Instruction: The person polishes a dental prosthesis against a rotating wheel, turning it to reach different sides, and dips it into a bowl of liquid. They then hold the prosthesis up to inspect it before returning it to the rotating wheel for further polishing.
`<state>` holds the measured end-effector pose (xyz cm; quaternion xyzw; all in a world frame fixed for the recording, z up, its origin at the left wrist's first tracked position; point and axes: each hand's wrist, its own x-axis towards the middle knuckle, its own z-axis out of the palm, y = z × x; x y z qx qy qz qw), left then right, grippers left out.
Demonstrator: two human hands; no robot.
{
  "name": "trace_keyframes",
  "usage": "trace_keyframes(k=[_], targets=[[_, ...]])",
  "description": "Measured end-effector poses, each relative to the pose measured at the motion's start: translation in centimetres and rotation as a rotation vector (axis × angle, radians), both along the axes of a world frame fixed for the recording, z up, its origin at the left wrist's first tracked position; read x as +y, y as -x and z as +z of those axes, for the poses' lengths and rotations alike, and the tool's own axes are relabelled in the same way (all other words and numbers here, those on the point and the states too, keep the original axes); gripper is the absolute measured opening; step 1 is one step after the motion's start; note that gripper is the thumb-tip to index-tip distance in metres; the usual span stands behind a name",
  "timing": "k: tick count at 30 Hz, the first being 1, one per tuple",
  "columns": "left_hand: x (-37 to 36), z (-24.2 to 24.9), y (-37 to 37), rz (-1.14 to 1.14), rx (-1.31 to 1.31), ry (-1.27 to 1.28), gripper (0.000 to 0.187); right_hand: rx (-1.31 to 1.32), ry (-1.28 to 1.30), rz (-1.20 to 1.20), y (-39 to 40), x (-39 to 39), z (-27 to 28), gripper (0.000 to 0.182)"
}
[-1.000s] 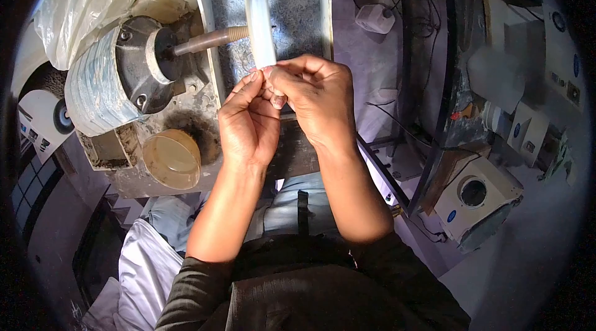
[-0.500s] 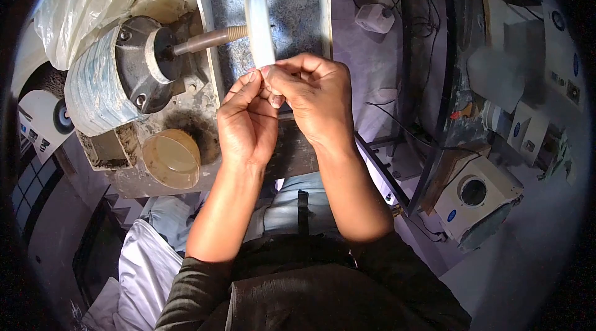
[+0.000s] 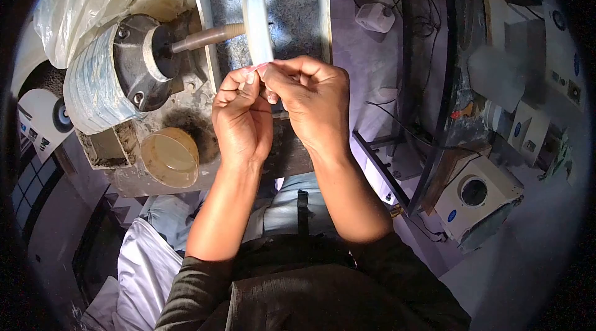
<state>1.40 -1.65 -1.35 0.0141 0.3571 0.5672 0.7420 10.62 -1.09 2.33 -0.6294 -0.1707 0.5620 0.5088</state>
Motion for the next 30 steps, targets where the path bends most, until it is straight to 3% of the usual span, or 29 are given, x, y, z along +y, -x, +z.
trace_keyframes(k=[13, 24, 30], targets=[[0.11, -0.01, -0.31, 0.012, 0.006, -0.008, 0.009, -0.026, 0.016, -0.015, 0.18, 0.06, -0.21, 0.006], [0.7, 0.28, -0.04, -0.025, -0.023, 0.137, 0.012, 0.024, 0.044, -0.049, 0.21, 0.3, -0.93, 0.005], [0.2, 0.56, -0.02, 0.02, 0.024, 0.043, 0.012, -0.012, -0.031, -0.034, 0.59, 0.06, -0.37, 0.004]])
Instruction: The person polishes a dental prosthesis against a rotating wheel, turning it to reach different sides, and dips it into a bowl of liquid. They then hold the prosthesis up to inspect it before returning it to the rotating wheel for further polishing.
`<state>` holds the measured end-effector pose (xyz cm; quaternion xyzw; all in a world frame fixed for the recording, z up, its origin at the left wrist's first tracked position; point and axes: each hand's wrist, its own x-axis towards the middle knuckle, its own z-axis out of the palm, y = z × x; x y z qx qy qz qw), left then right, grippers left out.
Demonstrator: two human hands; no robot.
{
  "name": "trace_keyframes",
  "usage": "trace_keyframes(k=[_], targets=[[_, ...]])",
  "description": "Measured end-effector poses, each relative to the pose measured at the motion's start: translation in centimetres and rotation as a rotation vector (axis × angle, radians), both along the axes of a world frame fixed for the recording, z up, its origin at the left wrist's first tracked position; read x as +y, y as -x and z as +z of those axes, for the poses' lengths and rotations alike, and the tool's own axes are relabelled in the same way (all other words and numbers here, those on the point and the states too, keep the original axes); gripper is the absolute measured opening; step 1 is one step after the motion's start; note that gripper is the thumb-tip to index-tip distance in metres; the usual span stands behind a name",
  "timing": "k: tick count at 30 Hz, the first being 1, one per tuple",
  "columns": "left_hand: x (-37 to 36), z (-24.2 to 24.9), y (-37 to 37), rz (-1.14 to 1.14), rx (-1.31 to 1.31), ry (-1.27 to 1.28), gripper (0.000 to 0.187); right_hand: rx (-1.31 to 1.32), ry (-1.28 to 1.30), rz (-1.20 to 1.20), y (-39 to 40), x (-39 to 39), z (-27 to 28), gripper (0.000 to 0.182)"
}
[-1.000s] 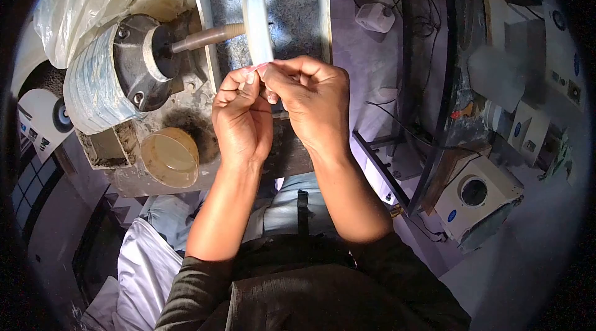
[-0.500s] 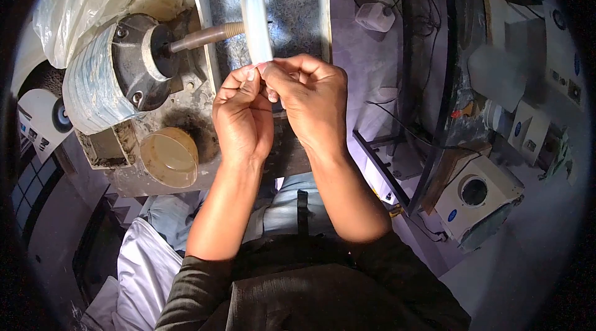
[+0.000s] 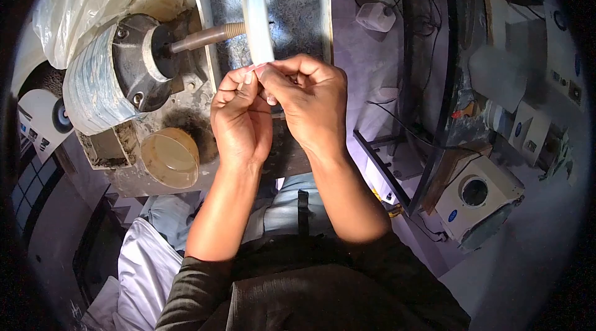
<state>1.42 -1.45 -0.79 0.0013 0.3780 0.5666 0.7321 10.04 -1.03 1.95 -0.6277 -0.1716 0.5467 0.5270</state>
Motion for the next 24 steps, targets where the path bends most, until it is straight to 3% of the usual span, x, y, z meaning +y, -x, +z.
trace_keyframes(k=[13, 24], targets=[[0.5, -0.6, 0.1, -0.051, -0.006, 0.086, 0.011, 0.022, 0.018, 0.001, -0.3, -0.1, -1.2, 0.005], [-0.5, -1.1, -0.3, 0.057, 0.056, -0.123, 0.009, -0.006, -0.087, -0.017, 0.1, -1.2, -1.6, 0.006]])
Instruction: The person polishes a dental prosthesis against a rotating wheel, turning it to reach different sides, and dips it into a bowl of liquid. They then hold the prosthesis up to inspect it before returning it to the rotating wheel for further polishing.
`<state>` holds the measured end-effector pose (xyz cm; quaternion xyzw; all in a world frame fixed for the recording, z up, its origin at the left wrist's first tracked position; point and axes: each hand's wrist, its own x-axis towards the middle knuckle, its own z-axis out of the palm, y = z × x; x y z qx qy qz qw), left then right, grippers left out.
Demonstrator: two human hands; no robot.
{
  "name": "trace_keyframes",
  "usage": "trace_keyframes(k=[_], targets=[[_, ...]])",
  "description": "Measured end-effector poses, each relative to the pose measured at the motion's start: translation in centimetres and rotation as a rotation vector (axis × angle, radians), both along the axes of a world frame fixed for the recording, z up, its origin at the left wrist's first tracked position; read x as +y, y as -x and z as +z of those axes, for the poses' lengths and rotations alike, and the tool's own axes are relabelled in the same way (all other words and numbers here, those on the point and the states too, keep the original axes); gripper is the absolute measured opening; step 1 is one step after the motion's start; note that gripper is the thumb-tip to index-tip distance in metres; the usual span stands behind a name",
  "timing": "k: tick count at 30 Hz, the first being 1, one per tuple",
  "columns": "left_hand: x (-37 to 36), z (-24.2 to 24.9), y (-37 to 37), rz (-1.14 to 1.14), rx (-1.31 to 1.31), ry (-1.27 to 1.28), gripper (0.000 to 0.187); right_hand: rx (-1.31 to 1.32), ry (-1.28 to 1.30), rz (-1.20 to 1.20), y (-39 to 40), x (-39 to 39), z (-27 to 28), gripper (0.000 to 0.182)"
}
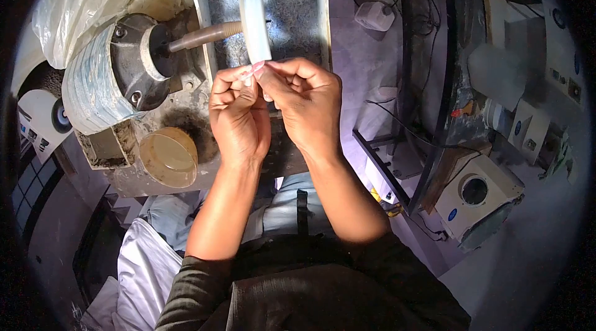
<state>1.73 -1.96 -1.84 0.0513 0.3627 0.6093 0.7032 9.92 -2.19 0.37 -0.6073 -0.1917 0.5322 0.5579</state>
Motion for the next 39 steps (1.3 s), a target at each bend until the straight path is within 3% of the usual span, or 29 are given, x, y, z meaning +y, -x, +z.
trace_keyframes(k=[10, 21, 39], targets=[[0.4, -0.4, 0.2, -0.038, 0.061, -0.02, 0.007, 0.06, 0.018, -0.023, 0.2, 0.3, -0.6, 0.005], [1.2, 1.4, 0.2, -0.056, -0.04, 0.246, 0.012, -0.005, 0.047, -0.027, 0.1, 1.0, 0.0, 0.005], [0.8, 0.6, 0.2, -0.078, -0.011, 0.177, 0.011, 0.029, 0.038, 0.039, -0.6, 1.0, -0.2, 0.003]])
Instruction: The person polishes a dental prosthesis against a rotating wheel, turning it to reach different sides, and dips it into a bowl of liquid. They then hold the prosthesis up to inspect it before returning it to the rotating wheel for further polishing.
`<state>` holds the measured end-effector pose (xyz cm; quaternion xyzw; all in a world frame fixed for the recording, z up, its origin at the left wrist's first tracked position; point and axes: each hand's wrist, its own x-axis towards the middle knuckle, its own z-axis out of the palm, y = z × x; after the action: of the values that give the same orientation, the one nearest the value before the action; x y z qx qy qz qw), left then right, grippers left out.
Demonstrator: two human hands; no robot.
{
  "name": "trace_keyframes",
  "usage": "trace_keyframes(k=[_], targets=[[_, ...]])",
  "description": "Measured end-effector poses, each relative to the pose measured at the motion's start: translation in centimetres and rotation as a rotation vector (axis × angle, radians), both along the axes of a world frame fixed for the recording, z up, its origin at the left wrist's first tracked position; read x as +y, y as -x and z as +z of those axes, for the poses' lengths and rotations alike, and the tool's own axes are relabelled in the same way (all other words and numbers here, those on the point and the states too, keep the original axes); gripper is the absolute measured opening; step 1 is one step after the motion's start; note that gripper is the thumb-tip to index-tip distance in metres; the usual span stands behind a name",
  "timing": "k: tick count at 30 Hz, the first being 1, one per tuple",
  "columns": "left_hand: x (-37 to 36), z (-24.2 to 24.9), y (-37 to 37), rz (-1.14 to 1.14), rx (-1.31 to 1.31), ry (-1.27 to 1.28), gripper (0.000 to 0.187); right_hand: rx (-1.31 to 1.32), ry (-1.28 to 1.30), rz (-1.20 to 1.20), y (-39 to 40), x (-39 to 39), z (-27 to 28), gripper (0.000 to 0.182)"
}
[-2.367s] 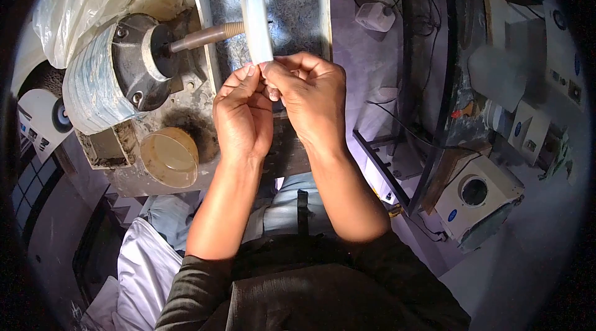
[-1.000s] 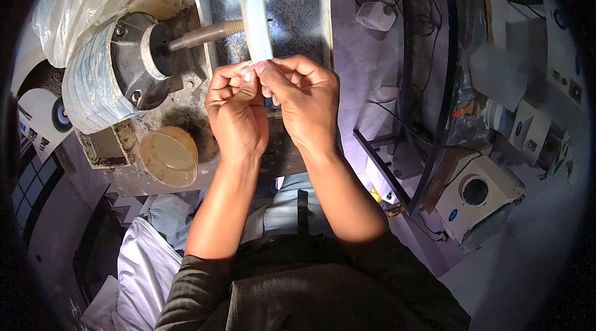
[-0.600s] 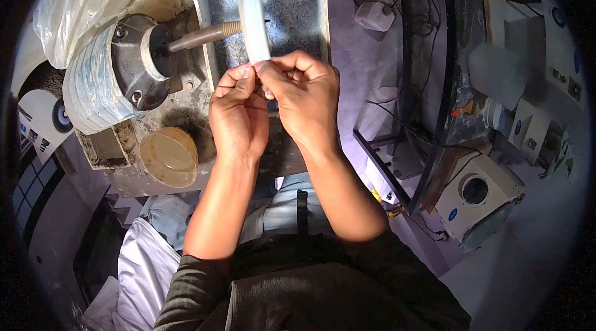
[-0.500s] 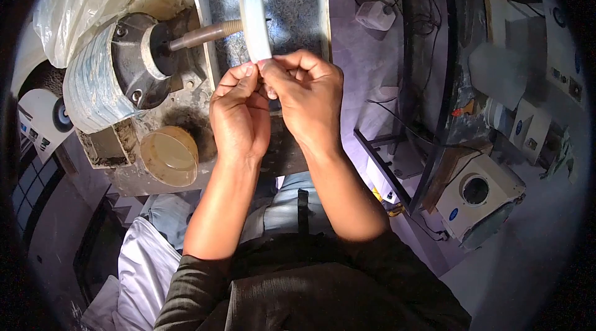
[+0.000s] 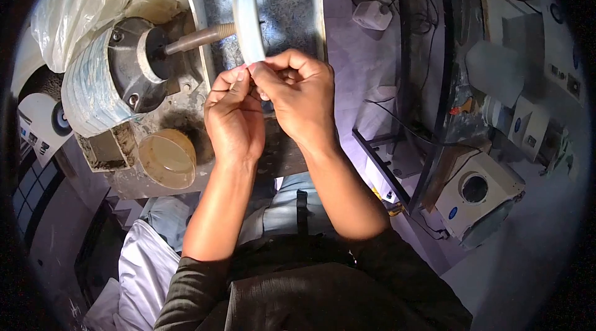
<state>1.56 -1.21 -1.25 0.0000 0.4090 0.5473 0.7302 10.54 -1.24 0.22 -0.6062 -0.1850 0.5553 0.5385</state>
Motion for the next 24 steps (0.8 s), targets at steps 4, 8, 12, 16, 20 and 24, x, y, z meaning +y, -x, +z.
trace_keyframes(k=[4, 8, 12, 16, 20, 24], targets=[[0.1, -0.3, 0.1, -0.01, -0.008, -0.042, 0.01, -0.049, 0.013, 0.008, 0.5, 0.1, 0.0, 0.004], [-0.6, -0.5, 1.2, 0.024, 0.037, -0.094, 0.008, -0.133, 0.016, 0.094, 0.8, -0.4, -0.3, 0.004], [-2.1, -0.2, 2.9, 0.001, 0.176, -0.237, 0.008, -0.283, -0.254, 0.21, 1.0, -1.6, 0.6, 0.008], [-2.8, 0.5, 3.8, -0.044, 0.261, -0.393, 0.01, -0.337, -0.339, 0.238, 1.0, -2.6, 1.2, 0.01], [-2.9, 1.2, 3.9, -0.028, 0.198, -0.399, 0.011, -0.392, -0.408, 0.309, 0.5, -2.5, 2.4, 0.015], [-3.0, 1.3, 3.9, -0.012, 0.119, -0.38, 0.011, -0.466, -0.442, 0.345, 0.3, -2.3, 3.0, 0.017]])
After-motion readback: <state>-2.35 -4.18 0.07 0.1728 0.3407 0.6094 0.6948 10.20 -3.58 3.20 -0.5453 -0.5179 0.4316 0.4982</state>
